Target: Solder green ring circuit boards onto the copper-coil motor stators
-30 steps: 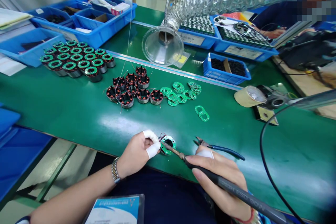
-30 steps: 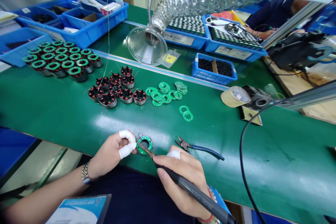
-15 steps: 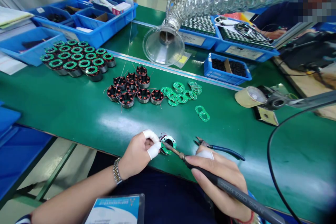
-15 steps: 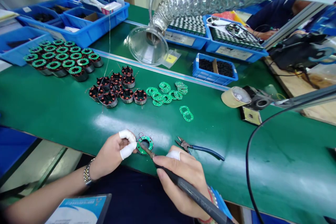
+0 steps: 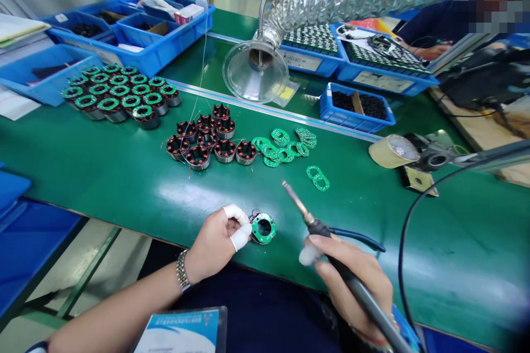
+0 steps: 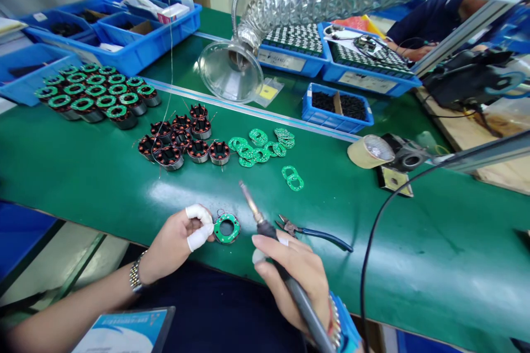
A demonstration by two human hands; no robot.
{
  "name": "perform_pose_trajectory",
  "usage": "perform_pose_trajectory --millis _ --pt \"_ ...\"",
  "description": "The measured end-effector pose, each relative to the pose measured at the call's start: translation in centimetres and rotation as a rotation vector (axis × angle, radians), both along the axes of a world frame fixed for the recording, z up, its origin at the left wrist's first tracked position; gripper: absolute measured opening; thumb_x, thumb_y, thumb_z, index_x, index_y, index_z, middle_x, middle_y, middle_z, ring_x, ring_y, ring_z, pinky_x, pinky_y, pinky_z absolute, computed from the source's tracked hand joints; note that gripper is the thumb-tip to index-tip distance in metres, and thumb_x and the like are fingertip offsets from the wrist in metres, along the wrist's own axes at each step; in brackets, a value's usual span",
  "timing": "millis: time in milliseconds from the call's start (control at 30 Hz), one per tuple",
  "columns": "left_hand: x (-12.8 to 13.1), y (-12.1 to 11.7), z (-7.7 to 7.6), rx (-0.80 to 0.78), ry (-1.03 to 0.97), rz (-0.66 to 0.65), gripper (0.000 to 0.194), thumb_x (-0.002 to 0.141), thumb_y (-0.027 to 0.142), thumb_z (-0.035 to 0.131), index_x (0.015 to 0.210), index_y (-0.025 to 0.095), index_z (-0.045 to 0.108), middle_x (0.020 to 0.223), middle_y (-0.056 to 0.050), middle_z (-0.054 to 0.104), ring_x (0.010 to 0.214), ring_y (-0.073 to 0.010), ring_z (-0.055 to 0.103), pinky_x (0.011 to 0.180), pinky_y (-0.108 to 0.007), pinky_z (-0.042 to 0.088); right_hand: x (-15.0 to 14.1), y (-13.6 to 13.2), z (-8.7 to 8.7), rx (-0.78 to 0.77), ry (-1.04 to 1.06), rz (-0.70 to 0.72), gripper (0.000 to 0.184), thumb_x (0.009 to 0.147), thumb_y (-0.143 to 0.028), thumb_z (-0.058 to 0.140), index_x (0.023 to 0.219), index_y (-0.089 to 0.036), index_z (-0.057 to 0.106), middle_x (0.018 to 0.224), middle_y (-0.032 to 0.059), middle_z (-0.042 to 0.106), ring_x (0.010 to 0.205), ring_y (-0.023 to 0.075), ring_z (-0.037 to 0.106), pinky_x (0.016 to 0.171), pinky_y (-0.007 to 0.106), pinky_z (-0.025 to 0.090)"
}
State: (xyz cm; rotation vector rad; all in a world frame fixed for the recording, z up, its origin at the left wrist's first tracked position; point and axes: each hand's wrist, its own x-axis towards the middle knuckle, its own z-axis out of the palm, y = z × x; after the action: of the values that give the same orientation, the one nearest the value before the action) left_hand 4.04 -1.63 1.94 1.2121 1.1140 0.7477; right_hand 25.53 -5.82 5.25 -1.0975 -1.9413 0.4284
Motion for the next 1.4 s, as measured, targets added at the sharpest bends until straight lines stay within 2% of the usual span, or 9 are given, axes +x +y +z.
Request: perform_pose_trajectory --millis 200,567,633,800,933,1033,1200,1300,1400 --pt "-0.1 0.0 0.0 0.008 0.012 -0.006 0.010 0.073 0.023 0.056 0.070 0.017 0.049 0.065 0.002 0.054 0.061 -0.0120 0.056 0.060 -0.024 0.044 -2.3 1.4 -2.5 -0.093 -0.096 0.050 0.038 0.078 -0.025 0.064 0.113 -0.017 0.050 0.111 0.0121 0.062 0.103 0.0225 0.059 0.088 0.033 0.050" --pt "-1.7 0.3 1.1 0.013 0.256 -0.176 0.018 0.083 0.030 0.050 0.076 0.015 0.057 0.063 -0.001 0.060 0.057 -0.0127 0.058 0.057 -0.025 0.048 -3.2 1.7 -3.5 -0.106 -0.094 0.000 0.033 0.080 -0.021 0.061 0.110 -0.019 0.049 0.102 0.0091 0.063 0.092 0.0193 0.062 0.081 0.032 0.052" --pt "-1.4 0.4 1.3 -0.084 0.176 -0.164 0.021 0.082 0.032 0.051 0.072 0.014 0.056 0.060 0.000 0.059 0.053 -0.0114 0.057 0.055 -0.024 0.048 -3.3 1.6 -3.5 -0.095 -0.093 -0.011 0.031 0.081 -0.021 0.060 0.110 -0.019 0.050 0.102 0.0095 0.063 0.092 0.0199 0.062 0.080 0.032 0.053" --pt "-0.3 -0.1 1.0 -0.504 -0.297 0.006 0.022 0.073 0.031 0.062 0.065 0.013 0.054 0.058 0.001 0.053 0.049 -0.0093 0.053 0.048 -0.024 0.051 -3.5 1.4 -3.7 -0.072 -0.091 -0.016 0.030 0.082 -0.020 0.059 0.111 -0.019 0.049 0.103 0.0104 0.062 0.095 0.0209 0.062 0.080 0.032 0.053" --pt "0.2 -0.9 0.6 -0.549 -0.404 0.074 0.020 0.076 0.031 0.059 0.068 0.013 0.054 0.063 0.001 0.052 0.051 -0.0087 0.052 0.049 -0.025 0.052 -3.4 1.3 -3.9 -0.078 -0.103 -0.037 0.030 0.082 -0.021 0.060 0.110 -0.019 0.049 0.103 0.0103 0.062 0.094 0.0209 0.062 0.080 0.033 0.053" --pt "-0.5 -1.3 0.2 -0.226 -0.067 -0.012 0.022 0.085 0.033 0.049 0.076 0.015 0.056 0.066 -0.002 0.057 0.055 -0.0121 0.057 0.053 -0.029 0.054 -3.4 1.2 -4.0 -0.082 -0.107 -0.041 0.030 0.082 -0.021 0.060 0.110 -0.019 0.050 0.102 0.0100 0.062 0.092 0.0206 0.062 0.080 0.032 0.053" --pt "-2.2 -1.3 -0.6 0.785 0.583 -0.123 0.026 0.085 0.018 0.050 0.109 0.017 0.059 0.102 -0.010 0.066 0.089 -0.0225 0.063 0.079 -0.038 0.052 -3.5 1.3 -4.0 -0.065 -0.090 -0.041 0.031 0.082 -0.021 0.060 0.111 -0.019 0.050 0.101 0.0096 0.061 0.093 0.0206 0.061 0.080 0.033 0.052" --pt "-2.3 -1.2 -1.0 1.050 0.719 -0.133 0.025 0.084 0.011 0.048 0.105 0.013 0.060 0.095 -0.011 0.068 0.083 -0.0220 0.064 0.071 -0.035 0.054 -3.5 1.3 -4.0 -0.062 -0.087 -0.049 0.030 0.082 -0.022 0.060 0.110 -0.018 0.050 0.099 0.0093 0.062 0.090 0.0201 0.062 0.079 0.033 0.053" --pt "-1.7 -1.2 -1.2 1.157 0.770 -0.116 0.020 0.084 0.011 0.047 0.097 0.013 0.062 0.086 -0.010 0.068 0.074 -0.0198 0.063 0.064 -0.031 0.053 -3.5 1.3 -4.0 -0.047 -0.083 -0.053 0.029 0.082 -0.022 0.059 0.110 -0.018 0.051 0.097 0.0092 0.063 0.089 0.0200 0.062 0.078 0.033 0.053"
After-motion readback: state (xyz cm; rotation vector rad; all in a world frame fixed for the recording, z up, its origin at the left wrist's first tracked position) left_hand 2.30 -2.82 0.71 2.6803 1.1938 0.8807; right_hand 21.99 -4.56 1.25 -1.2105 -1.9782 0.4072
